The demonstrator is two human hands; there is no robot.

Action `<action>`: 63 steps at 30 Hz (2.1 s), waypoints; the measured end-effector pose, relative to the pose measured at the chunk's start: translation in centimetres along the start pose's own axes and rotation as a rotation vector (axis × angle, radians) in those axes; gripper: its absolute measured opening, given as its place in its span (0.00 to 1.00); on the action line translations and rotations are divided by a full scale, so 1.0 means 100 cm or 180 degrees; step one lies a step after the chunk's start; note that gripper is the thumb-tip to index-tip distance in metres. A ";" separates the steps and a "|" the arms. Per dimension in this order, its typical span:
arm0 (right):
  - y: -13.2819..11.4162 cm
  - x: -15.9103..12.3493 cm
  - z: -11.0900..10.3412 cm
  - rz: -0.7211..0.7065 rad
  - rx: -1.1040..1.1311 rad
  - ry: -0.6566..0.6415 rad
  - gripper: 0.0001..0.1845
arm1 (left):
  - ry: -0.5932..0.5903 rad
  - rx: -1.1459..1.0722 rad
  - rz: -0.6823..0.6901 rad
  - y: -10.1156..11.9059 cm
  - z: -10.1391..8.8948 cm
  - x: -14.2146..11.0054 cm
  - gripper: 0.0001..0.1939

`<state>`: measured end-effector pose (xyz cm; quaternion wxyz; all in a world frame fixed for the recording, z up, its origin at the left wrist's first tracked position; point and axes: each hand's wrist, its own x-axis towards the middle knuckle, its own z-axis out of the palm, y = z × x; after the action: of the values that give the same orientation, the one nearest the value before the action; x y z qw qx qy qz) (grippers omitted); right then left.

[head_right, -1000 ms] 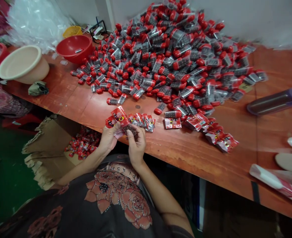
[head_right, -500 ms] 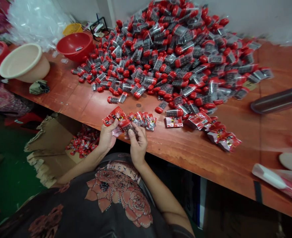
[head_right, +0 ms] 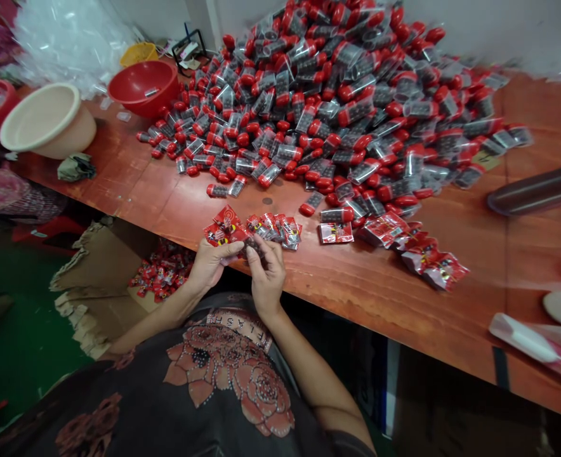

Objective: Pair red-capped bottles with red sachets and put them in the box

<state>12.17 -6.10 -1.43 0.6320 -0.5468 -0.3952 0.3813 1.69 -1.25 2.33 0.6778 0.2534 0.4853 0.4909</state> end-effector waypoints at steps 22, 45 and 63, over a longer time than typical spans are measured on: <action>-0.002 0.000 0.001 -0.0225 -0.0046 -0.0206 0.17 | -0.0271 -0.0135 -0.0068 0.009 0.000 0.004 0.16; 0.008 0.016 0.006 0.0780 0.0936 0.0723 0.17 | 0.0260 -0.0250 -0.0327 -0.017 0.007 0.008 0.22; 0.018 0.007 0.006 0.0566 0.0486 0.0358 0.17 | 0.0438 0.0081 0.0532 -0.001 0.005 0.010 0.27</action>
<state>11.84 -5.02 -3.12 0.6567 -0.5505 -0.2790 0.4335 2.26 -0.37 2.04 0.5962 0.2673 0.5141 0.5557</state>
